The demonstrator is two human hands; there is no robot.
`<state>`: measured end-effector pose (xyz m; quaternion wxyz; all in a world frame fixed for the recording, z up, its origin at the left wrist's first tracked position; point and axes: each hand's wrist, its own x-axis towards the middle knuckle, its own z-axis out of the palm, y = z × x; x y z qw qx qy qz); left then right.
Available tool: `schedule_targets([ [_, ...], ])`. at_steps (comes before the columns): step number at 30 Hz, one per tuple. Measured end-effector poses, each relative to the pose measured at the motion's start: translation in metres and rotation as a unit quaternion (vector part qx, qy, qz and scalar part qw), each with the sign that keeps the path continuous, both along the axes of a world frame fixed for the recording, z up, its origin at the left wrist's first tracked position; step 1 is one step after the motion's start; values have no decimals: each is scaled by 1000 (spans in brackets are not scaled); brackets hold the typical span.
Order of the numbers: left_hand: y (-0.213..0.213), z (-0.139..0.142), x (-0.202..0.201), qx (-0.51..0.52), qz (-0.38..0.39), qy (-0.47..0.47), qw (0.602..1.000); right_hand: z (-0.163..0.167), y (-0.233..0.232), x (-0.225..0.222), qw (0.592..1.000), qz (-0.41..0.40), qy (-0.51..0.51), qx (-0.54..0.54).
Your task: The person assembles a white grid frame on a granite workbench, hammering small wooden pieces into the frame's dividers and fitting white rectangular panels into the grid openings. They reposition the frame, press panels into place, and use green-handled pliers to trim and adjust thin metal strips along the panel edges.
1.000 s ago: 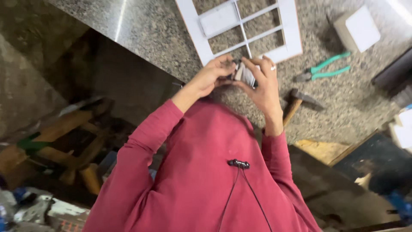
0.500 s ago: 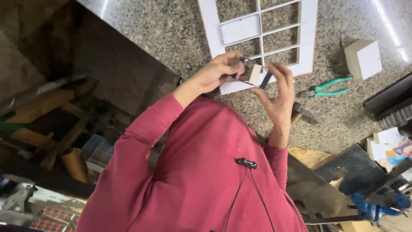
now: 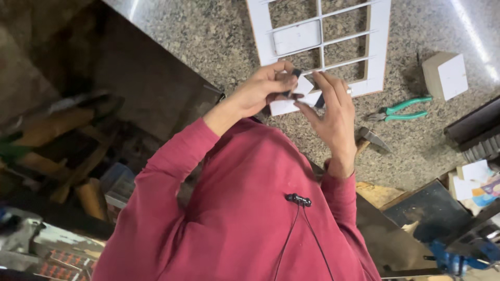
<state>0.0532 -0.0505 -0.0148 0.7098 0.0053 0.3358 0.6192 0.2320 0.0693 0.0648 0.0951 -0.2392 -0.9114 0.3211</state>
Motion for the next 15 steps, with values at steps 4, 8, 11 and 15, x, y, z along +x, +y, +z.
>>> schedule_targets([
  [4,-4,-14,-13,-42,80,158,983,-24,32,-32,997,57,-2,53],
  [8,-12,-37,-42,-99,133,543,823,-42,73,-76,982,134,10,131],
  [11,-11,-54,-55,-105,158,705,683,-48,92,-108,976,181,-11,120],
  [15,-8,-71,-57,-118,155,756,624,-54,96,-138,965,233,-33,118],
])
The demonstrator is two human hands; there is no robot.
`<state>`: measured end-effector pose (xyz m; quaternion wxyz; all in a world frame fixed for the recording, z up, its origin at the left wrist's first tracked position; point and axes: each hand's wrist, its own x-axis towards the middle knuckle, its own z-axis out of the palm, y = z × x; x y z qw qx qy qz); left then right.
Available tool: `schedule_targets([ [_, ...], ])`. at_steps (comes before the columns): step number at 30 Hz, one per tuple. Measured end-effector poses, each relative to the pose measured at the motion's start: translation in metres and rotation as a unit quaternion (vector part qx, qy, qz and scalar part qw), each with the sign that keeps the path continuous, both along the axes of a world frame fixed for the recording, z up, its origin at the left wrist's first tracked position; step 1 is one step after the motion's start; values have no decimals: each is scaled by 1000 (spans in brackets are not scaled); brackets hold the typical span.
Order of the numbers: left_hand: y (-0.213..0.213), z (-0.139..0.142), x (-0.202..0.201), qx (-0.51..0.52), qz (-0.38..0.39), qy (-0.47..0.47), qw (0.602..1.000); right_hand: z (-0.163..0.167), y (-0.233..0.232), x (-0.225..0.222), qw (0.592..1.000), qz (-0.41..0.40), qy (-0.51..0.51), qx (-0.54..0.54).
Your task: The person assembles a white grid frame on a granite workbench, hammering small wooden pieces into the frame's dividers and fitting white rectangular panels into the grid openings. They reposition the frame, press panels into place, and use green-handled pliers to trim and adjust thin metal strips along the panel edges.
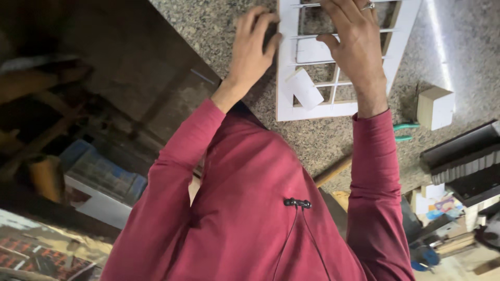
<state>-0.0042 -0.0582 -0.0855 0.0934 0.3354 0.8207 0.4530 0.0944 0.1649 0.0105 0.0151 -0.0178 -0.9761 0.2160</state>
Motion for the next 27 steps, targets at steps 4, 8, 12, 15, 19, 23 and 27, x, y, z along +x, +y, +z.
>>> schedule_targets([
  [4,0,-7,1,13,7,-27,1000,-6,-2,-13,1000,20,11,0],
  [8,1,-7,2,28,7,-36,999,-11,-1,-14,999,24,-14,22],
  [12,5,-4,2,35,3,-47,998,-14,-1,-11,998,27,-18,48],
  [15,6,-3,2,27,-1,-65,998,-15,-4,-10,999,19,-15,36],
  [19,8,-2,4,5,-7,-59,998,-13,-6,-11,1000,-1,-12,-9],
  [23,13,0,7,-20,-25,-57,998,-9,0,-7,998,-14,-24,-58],
  [27,22,1,5,1,-53,-16,998,-5,18,6,992,-43,-36,-113],
])
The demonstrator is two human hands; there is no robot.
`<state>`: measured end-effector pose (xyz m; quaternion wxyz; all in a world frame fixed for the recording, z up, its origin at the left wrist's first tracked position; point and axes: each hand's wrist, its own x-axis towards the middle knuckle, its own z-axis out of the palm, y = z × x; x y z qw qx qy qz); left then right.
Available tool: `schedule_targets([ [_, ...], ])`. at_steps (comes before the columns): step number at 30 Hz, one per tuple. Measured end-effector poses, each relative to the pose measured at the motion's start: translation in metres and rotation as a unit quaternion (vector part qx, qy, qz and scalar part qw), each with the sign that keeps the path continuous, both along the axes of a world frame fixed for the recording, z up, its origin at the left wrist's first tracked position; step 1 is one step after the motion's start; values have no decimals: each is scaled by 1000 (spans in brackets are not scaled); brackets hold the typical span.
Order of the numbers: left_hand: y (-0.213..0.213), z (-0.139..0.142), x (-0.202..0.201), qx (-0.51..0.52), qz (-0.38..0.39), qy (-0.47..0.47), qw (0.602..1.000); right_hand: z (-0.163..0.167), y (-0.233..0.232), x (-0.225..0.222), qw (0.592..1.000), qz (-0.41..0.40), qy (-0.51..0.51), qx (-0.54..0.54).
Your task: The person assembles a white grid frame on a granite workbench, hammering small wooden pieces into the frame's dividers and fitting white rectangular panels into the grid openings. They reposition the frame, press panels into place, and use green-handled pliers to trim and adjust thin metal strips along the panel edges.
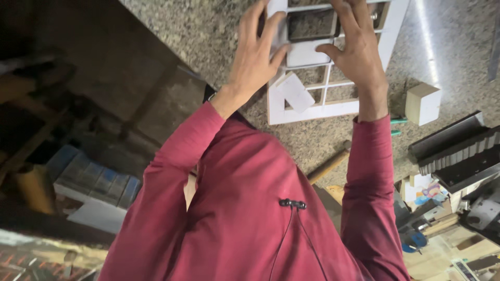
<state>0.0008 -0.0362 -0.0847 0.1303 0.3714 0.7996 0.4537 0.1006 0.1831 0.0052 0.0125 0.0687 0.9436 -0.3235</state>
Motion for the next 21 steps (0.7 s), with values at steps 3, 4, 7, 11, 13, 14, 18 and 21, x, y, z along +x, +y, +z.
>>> schedule_targets([
  [3,10,-4,-10,3,-64,82,995,-4,16,7,1000,-8,-14,-23],
  [4,12,-6,-13,-10,-88,83,993,-6,20,9,999,-13,-33,-38],
  [7,17,-13,-19,-31,-148,80,985,-10,27,11,1000,12,5,26],
  [11,17,-23,-21,-10,-165,105,981,-9,30,11,1000,5,-17,-4],
  [13,16,-28,-21,3,-165,130,978,-7,31,11,999,33,6,32],
  [14,16,-30,-20,8,-164,138,977,-7,31,11,998,38,4,41],
  [18,16,-37,-18,26,-148,163,975,-9,33,13,996,61,5,67],
  [21,17,-41,-17,37,-145,153,977,-13,36,14,995,68,8,77],
])
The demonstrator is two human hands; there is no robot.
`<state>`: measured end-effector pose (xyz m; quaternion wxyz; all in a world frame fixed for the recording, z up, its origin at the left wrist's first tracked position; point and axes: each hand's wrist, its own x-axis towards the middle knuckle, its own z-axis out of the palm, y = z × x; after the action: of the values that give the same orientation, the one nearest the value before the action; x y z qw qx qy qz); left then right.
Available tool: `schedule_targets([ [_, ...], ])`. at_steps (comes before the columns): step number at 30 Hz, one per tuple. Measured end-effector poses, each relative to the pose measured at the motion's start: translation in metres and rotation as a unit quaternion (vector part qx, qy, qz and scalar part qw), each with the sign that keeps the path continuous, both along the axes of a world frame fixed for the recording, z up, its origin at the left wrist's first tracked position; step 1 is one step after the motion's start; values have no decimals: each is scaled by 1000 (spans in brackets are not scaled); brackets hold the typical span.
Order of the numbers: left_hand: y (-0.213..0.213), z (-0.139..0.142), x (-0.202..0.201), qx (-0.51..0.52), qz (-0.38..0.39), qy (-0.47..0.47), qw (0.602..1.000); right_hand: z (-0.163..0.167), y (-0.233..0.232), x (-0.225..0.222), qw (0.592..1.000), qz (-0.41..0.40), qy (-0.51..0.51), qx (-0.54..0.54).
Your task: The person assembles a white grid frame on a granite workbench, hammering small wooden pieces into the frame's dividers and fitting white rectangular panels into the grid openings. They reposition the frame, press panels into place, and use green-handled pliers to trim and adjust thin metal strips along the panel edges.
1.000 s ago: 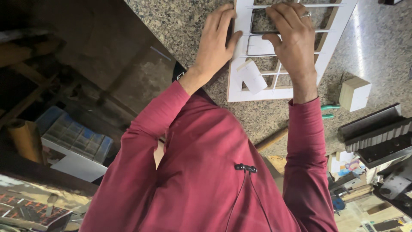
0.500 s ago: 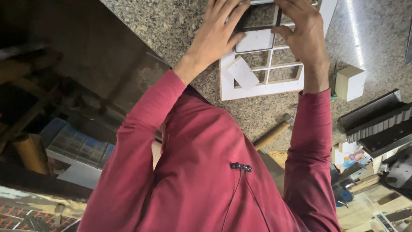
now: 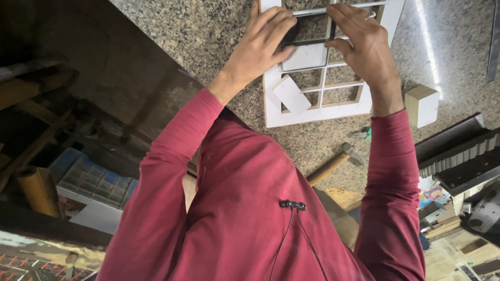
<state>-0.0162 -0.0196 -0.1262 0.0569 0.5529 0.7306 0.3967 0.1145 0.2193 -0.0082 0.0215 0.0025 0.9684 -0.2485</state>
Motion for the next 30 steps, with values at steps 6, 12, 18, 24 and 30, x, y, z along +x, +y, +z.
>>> schedule_targets([
  [6,1,-5,1,43,8,57,997,-4,4,1,1000,6,-8,-1],
  [12,3,-3,0,35,-5,25,999,-4,2,1,999,36,-1,33],
  [18,1,5,0,7,5,0,1000,-2,-5,-2,1000,9,-4,21],
  [24,0,13,-5,11,-21,-58,998,-2,-5,-1,1000,0,12,14],
  [30,4,17,-5,-2,-32,-24,999,-9,-4,6,998,13,17,54],
])
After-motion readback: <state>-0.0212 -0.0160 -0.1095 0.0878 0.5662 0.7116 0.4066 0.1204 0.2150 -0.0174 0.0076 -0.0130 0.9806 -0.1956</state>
